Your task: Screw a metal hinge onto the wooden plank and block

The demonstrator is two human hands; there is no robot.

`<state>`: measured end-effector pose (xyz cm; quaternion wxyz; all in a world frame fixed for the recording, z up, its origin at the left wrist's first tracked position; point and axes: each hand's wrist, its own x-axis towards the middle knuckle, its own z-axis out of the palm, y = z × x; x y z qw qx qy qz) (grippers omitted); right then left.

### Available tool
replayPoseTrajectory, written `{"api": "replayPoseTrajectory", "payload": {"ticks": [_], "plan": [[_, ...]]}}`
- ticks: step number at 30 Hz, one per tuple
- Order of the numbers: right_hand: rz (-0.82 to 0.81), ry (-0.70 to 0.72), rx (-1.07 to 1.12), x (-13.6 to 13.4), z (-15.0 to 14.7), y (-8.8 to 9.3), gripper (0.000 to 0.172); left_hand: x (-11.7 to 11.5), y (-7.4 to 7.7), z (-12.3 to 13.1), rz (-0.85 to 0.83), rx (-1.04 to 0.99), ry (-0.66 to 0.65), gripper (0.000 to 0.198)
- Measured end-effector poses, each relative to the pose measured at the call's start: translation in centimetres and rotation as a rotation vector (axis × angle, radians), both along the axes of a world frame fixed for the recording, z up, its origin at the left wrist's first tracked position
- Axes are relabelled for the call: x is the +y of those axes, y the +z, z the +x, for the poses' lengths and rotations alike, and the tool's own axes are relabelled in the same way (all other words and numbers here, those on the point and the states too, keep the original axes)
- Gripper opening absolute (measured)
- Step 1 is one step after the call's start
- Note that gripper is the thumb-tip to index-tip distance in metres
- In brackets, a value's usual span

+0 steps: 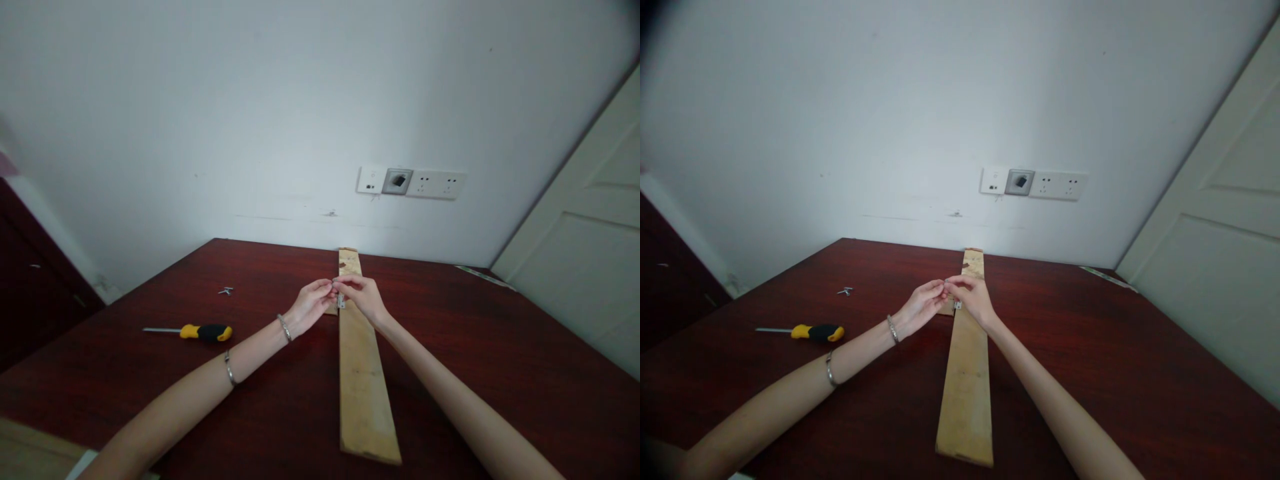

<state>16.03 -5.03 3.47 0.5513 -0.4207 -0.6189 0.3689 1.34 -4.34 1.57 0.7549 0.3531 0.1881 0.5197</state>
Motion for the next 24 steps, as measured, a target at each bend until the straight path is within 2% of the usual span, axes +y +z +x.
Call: {"api": "replayPoseTrajectory", "payload": {"ticks": [6, 11, 16, 24], "plan": [[0.041, -0.029, -0.068, 0.6, 0.7, -0.4, 0.024, -0.3, 0.3, -0.2, 0.068, 0.146, -0.017, 0.018], [0.045, -0.135, -0.152, 2.4, 2.7, -3.0, 0.025, 0.4, 0.6, -1.1, 0.018, 0.227, 0.114, 0.02], [0.045, -0.14, -0.254, 3.6, 3.8, -5.3, 0.025, 1.2, 0.6, -1.8, -0.008, 0.228, 0.154, 0.017], [0.046, -0.153, -0.299, 3.9, 3.8, -6.2, 0.025, 1.5, 0.0, -2.0, -0.025, 0.247, 0.18, 0.016]]}}
